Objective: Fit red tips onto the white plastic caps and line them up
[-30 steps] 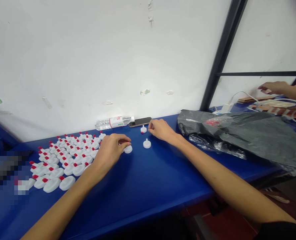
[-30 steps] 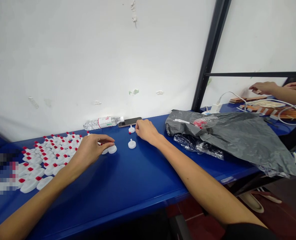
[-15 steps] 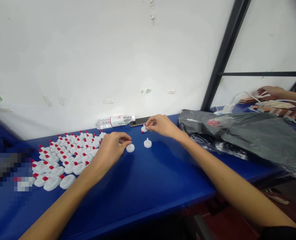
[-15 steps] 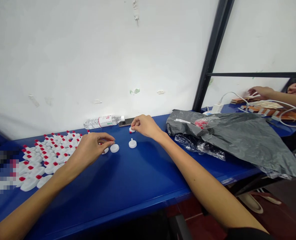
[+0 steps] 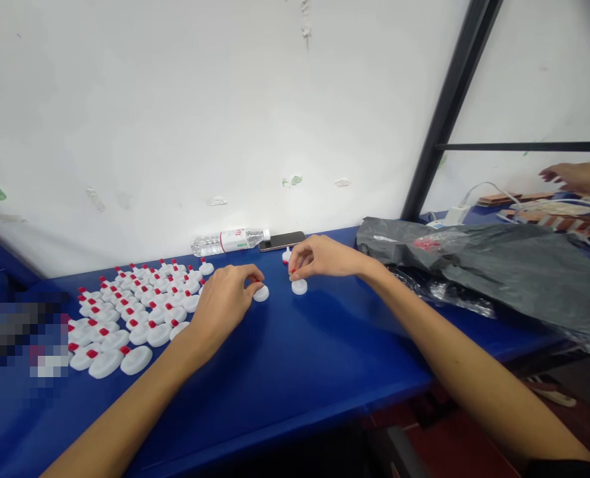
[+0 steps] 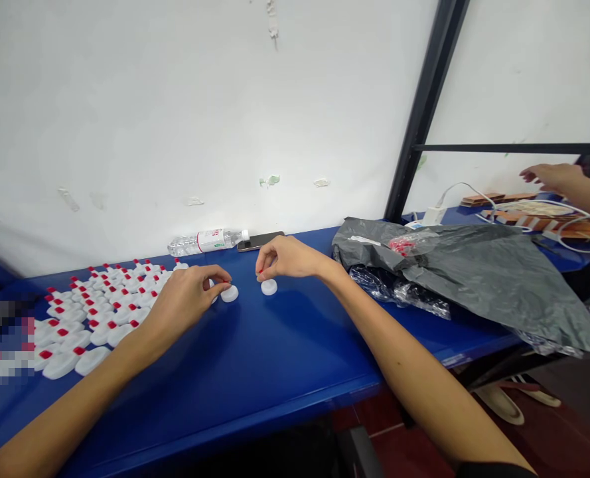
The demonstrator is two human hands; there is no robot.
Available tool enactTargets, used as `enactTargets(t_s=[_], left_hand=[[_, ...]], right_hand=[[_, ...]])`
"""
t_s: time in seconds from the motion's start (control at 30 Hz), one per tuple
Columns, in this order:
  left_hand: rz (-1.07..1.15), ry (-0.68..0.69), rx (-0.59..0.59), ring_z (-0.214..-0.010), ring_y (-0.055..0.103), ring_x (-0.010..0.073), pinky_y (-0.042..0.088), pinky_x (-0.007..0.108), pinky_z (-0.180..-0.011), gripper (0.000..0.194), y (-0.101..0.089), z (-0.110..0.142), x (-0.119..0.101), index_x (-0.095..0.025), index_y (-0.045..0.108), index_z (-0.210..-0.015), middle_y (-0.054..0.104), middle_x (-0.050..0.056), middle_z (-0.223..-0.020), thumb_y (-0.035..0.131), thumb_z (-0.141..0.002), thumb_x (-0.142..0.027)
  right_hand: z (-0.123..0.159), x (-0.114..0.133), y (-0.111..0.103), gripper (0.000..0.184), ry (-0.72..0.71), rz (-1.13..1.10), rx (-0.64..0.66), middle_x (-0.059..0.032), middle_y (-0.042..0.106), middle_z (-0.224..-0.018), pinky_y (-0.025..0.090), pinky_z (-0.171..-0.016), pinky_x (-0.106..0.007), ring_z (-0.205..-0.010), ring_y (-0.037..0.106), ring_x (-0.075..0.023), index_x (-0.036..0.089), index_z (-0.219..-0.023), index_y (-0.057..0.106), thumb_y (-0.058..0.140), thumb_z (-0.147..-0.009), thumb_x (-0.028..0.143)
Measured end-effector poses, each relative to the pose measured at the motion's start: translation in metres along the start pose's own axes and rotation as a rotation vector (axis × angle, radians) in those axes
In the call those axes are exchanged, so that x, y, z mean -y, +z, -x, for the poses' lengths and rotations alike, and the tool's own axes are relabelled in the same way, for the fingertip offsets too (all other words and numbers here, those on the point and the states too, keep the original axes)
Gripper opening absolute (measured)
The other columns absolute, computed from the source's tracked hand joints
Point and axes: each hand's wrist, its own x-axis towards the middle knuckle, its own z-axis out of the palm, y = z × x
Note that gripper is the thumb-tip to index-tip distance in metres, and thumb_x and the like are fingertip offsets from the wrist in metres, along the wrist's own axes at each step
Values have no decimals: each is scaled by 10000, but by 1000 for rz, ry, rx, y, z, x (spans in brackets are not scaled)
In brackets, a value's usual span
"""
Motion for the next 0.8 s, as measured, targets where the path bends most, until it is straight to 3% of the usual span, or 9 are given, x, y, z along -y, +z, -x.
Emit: enactTargets(t_s=[0.23, 0.5, 0.8], left_hand=[[-173, 56, -63, -1038, 609, 317, 517, 405, -792, 231, 4, 0, 6, -233, 783, -981, 748, 80, -1066, 560, -931, -197], [-155, -16, -42, -1079, 608, 329, 534, 426, -817, 243, 1, -3, 4, -212, 794, -989, 747, 81, -1095, 563, -946, -276], [-21, -53, -9, -991, 695, 285, 510, 398, -857, 230, 1, -9, 14, -221, 787, -988, 793, 36, -1037, 574, -904, -199]], right_hand=[[0, -3, -2, 92, 43, 5, 15, -42, 802, -854, 550, -760, -260, -854, 752, -197, 178, -858, 757, 780, -770, 186], [0, -4, -3, 113, 66, 8, 86, -33, 807, -868, 553, -746, -261, -841, 755, -196, 182, -858, 754, 788, -758, 223], [-2, -8, 1, 137, 89, -72, 112, -51, 801, -825, 552, -692, -277, -778, 740, -201, 174, -791, 741, 824, -721, 257]])
